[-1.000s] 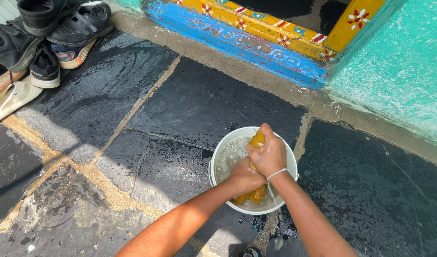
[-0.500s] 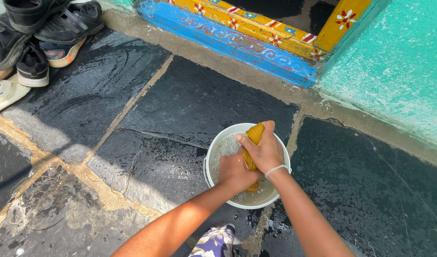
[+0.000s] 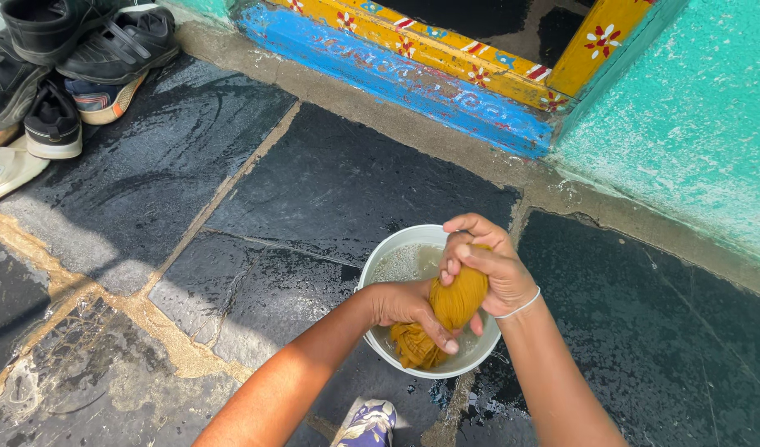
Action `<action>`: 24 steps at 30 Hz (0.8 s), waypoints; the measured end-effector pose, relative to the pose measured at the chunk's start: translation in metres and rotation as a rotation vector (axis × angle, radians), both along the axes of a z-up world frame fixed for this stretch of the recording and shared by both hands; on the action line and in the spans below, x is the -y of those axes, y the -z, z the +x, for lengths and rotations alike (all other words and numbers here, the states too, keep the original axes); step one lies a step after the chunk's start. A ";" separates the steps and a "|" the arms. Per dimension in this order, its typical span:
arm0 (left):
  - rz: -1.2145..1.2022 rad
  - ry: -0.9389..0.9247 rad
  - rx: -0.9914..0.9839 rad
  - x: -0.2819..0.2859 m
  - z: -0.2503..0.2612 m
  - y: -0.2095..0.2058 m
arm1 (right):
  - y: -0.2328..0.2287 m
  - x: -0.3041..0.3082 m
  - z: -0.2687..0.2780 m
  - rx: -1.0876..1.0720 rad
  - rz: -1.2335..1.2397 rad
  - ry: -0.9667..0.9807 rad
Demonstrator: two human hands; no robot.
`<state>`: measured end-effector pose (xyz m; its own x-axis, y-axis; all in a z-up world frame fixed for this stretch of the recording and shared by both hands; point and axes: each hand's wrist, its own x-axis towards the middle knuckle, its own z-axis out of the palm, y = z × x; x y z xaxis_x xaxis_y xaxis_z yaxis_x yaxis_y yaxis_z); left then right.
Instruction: The person cleans the floor by hand using a yellow cloth and a bucket of water.
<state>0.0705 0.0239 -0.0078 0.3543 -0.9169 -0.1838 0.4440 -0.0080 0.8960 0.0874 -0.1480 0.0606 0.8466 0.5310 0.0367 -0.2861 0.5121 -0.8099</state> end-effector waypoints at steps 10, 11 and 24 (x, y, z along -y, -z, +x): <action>0.159 -0.598 0.173 0.034 -0.024 0.015 | 0.012 -0.034 0.013 0.029 -0.742 0.410; 0.168 -0.664 0.238 0.036 -0.024 0.020 | 0.015 -0.039 0.015 0.036 -0.762 0.432; 0.788 -0.923 0.594 0.043 -0.034 -0.003 | 0.034 -0.054 0.010 0.481 -1.500 0.828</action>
